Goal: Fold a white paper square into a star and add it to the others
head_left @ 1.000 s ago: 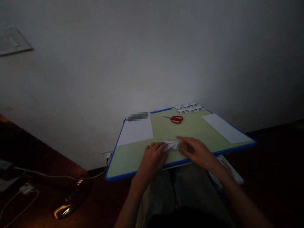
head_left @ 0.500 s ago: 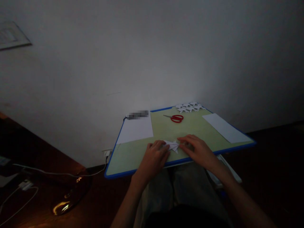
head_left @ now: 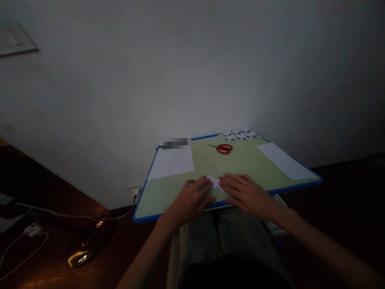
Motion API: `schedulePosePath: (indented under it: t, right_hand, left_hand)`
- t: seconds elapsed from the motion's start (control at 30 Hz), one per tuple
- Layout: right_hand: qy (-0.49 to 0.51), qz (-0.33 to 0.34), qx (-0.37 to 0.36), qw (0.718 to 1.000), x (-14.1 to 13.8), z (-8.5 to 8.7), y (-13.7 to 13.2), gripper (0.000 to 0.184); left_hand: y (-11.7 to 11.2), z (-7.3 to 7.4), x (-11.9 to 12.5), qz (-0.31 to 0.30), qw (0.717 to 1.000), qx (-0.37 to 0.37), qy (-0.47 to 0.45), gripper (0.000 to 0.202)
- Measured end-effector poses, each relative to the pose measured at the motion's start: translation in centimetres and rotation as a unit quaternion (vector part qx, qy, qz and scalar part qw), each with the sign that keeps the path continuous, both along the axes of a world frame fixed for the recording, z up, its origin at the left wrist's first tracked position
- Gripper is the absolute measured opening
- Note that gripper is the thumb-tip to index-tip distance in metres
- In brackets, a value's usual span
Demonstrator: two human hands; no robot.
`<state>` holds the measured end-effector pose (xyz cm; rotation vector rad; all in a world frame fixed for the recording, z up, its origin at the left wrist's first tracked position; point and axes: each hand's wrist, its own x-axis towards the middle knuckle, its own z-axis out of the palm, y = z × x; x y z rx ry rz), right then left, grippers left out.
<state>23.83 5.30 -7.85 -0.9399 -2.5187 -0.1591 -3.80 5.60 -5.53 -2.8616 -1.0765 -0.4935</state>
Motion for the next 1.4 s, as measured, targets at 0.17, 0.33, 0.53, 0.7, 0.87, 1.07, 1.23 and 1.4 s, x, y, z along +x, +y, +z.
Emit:
schedulePosePath:
  t: [0.17,0.33,0.53,0.7,0.87,1.07,1.23,1.4]
  right_hand:
    - [0.000,0.017,-0.016,1.000,0.2,-0.2,0.1,0.054]
    - [-0.015,0.054,-0.025,0.998,1.0,0.2,0.5,0.059]
    - [0.006,0.103,-0.062,0.993,1.5,1.3,1.0,0.060]
    - [-0.018,0.151,-0.085,0.985,2.4,1.5,1.9,0.063]
    - [-0.048,0.179,-0.077,0.980,2.8,1.3,2.3,0.068]
    - [-0.047,0.167,-0.078,0.982,2.3,1.7,2.1,0.062]
    - [-0.044,0.151,-0.075,0.985,1.8,2.4,1.9,0.053]
    - [-0.044,0.132,-0.059,0.989,1.0,2.3,1.8,0.057]
  left_hand:
    - [-0.1,0.3,-0.2,-0.005,1.000,-0.016,0.003,0.046]
    - [0.4,0.8,-0.6,-0.022,0.998,-0.064,-0.007,0.047]
    - [-0.2,1.1,-1.5,-0.047,0.997,-0.057,-0.005,0.052]
    - [-0.6,1.3,-1.7,-0.057,0.997,-0.055,0.009,0.056]
    - [-0.2,1.7,-1.6,-0.070,0.994,-0.076,0.023,0.054]
    - [0.7,2.2,-2.0,-0.082,0.990,-0.115,-0.004,0.045]
    - [0.9,2.1,-2.2,-0.091,0.988,-0.116,-0.037,0.053]
    - [0.7,2.0,-1.9,-0.088,0.992,-0.090,-0.001,0.052]
